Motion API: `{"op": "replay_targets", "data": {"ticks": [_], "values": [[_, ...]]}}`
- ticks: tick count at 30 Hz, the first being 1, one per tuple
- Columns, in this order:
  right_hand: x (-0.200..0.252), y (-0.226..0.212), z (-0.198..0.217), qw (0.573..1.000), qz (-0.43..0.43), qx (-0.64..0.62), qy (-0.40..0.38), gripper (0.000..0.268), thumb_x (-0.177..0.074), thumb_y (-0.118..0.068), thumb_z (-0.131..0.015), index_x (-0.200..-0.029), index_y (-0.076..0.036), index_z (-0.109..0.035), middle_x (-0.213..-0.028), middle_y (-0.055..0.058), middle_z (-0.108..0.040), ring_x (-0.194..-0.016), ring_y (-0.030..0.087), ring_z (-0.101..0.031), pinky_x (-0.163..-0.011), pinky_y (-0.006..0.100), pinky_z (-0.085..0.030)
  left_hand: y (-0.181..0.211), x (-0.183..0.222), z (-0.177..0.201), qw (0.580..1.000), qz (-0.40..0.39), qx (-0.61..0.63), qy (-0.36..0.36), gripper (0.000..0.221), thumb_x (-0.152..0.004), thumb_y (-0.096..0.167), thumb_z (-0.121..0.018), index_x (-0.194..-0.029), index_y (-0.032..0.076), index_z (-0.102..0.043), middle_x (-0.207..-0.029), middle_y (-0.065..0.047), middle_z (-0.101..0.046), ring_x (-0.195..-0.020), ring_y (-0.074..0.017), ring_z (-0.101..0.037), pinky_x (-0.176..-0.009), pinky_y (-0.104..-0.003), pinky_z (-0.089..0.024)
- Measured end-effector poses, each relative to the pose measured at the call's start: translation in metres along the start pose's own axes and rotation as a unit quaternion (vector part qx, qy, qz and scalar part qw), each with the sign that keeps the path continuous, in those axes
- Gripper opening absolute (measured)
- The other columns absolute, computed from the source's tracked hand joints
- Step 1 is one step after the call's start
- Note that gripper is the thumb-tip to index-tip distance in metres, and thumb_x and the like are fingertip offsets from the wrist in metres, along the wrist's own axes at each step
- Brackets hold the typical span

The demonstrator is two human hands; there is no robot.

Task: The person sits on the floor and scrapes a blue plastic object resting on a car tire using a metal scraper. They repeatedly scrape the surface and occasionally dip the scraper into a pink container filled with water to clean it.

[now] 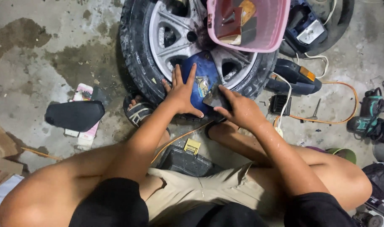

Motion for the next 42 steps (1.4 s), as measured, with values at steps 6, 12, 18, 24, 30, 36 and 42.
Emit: {"op": "replay_targets", "data": {"ticks": [6, 12, 18, 24, 30, 36, 42], "values": [[-0.021, -0.001, 0.013, 0.999, 0.005, 0.008, -0.035, 0.066, -0.089, -0.049, -0.065, -0.148, -0.022, -0.054, -0.105, 0.023, -0.072, -0.096, 0.048, -0.071, -0.081, 0.059, -0.057, 0.001, 0.001, 0.001, 1.000, 0.005, 0.003, 0.001, 0.161, -0.054, 0.040, -0.103, -0.163, 0.026, 0.016, -0.161, -0.034, 0.023, -0.152, -0.0485, 0.017, -0.109, -0.077, 0.012], [-0.027, -0.007, 0.032, 0.994, 0.036, 0.083, -0.053, 0.062, -0.084, -0.050, -0.069, -0.140, -0.023, -0.062, -0.094, 0.018, -0.075, -0.088, 0.044, -0.073, -0.075, 0.056, -0.059, 0.002, 0.001, 0.003, 1.000, -0.002, 0.016, 0.002, 0.161, -0.055, 0.039, -0.103, -0.163, 0.026, 0.015, -0.161, -0.034, 0.022, -0.152, -0.0487, 0.017, -0.109, -0.078, 0.012], [-0.025, -0.004, 0.033, 0.994, 0.029, 0.077, -0.066, 0.060, -0.083, -0.049, -0.071, -0.138, -0.025, -0.062, -0.094, 0.017, -0.074, -0.088, 0.043, -0.074, -0.076, 0.055, -0.059, 0.003, -0.001, 0.000, 1.000, 0.003, -0.002, -0.004, 0.162, -0.054, 0.040, -0.103, -0.162, 0.025, 0.016, -0.160, -0.035, 0.023, -0.151, -0.0498, 0.017, -0.108, -0.079, 0.012], [-0.029, -0.008, 0.030, 0.995, 0.048, 0.076, -0.053, 0.063, -0.083, -0.050, -0.071, -0.140, -0.026, -0.060, -0.094, 0.014, -0.074, -0.088, 0.040, -0.074, -0.075, 0.053, -0.060, 0.002, -0.001, 0.000, 1.000, 0.004, -0.007, 0.007, 0.161, -0.054, 0.039, -0.103, -0.163, 0.025, 0.015, -0.161, -0.035, 0.021, -0.152, -0.0502, 0.015, -0.107, -0.079, 0.012], [-0.034, -0.011, 0.014, 0.998, 0.056, 0.029, -0.025, 0.064, -0.088, -0.053, -0.067, -0.144, -0.023, -0.056, -0.098, 0.016, -0.072, -0.090, 0.042, -0.073, -0.074, 0.056, -0.059, 0.004, 0.003, 0.002, 1.000, -0.004, 0.002, 0.013, 0.159, -0.056, 0.037, -0.103, -0.163, 0.023, 0.013, -0.161, -0.036, 0.020, -0.152, -0.0503, 0.014, -0.109, -0.078, 0.010], [-0.044, -0.026, 0.016, 0.998, 0.059, -0.008, 0.009, 0.069, -0.087, -0.050, -0.069, -0.149, -0.023, -0.055, -0.102, 0.018, -0.072, -0.097, 0.042, -0.072, -0.081, 0.054, -0.058, 0.004, 0.004, 0.008, 0.999, -0.011, 0.023, 0.019, 0.160, -0.054, 0.037, -0.104, -0.163, 0.023, 0.013, -0.161, -0.035, 0.020, -0.153, -0.0490, 0.013, -0.110, -0.077, 0.010], [0.003, 0.012, 0.041, 0.991, -0.054, -0.113, 0.051, 0.069, -0.089, -0.040, -0.075, -0.151, -0.016, -0.054, -0.110, 0.023, -0.072, -0.109, 0.043, -0.067, -0.091, 0.053, -0.054, 0.000, 0.000, 0.002, 0.999, -0.017, 0.032, 0.021, 0.160, -0.053, 0.035, -0.104, -0.163, 0.023, 0.011, -0.161, -0.035, 0.019, -0.152, -0.0494, 0.013, -0.110, -0.078, 0.010]]}}
Point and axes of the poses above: each hand's wrist, its own x-axis away from the middle knuckle, its own z-axis out of the back of the hand, y = z × x, the point moved 8 cm from there along -x, towards the middle knuckle
